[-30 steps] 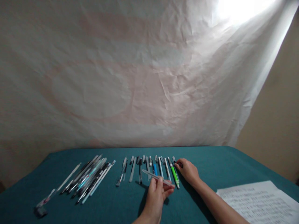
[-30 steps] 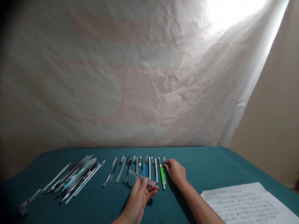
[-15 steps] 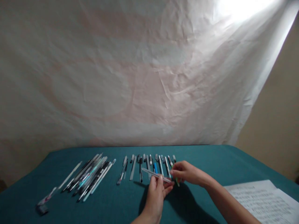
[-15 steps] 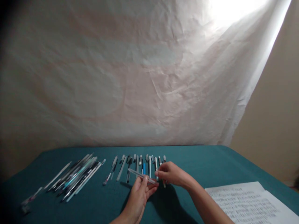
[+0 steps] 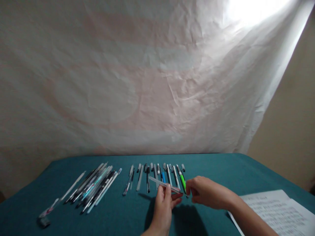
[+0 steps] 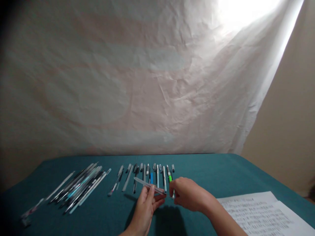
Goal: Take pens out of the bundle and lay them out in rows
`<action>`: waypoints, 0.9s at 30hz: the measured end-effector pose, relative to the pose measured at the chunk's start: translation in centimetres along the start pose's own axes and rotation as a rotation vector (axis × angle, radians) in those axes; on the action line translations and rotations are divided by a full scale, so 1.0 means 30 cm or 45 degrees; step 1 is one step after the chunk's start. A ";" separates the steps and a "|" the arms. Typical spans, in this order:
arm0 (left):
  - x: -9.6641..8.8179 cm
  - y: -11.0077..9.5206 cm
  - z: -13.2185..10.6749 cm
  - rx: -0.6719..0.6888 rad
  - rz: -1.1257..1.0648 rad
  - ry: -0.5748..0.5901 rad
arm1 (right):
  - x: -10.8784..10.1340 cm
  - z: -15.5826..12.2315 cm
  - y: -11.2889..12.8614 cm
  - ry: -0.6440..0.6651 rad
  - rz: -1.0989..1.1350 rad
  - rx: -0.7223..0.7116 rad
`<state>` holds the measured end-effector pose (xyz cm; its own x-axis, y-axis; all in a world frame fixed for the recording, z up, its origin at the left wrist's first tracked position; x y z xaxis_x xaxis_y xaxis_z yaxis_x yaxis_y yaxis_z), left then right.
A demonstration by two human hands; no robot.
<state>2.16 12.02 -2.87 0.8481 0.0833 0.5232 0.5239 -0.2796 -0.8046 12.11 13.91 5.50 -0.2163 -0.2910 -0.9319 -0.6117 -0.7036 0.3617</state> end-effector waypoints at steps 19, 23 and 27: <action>-0.020 0.002 0.011 0.030 -0.054 -0.019 | -0.025 -0.078 -0.419 -0.128 -0.078 0.551; -0.019 0.005 0.013 0.012 -0.052 -0.034 | 0.005 -0.042 -0.387 -0.147 -0.097 0.521; -0.011 0.004 0.010 0.004 -0.019 -0.023 | 0.032 -0.014 -0.349 -0.167 -0.114 0.492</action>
<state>1.95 12.24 -3.21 0.8415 0.1048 0.5301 0.5368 -0.2749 -0.7977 18.62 20.73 0.83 -0.2291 -0.1367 -0.9637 -0.8678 -0.4198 0.2659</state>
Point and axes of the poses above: each hand's wrist, its own z-axis towards the middle knuckle, its own x-axis out of the palm, y = z × x, the point moved 10 cm from there along z, towards the middle knuckle, and after that the axes turned 13 degrees about -x, right-handed, at the moved point
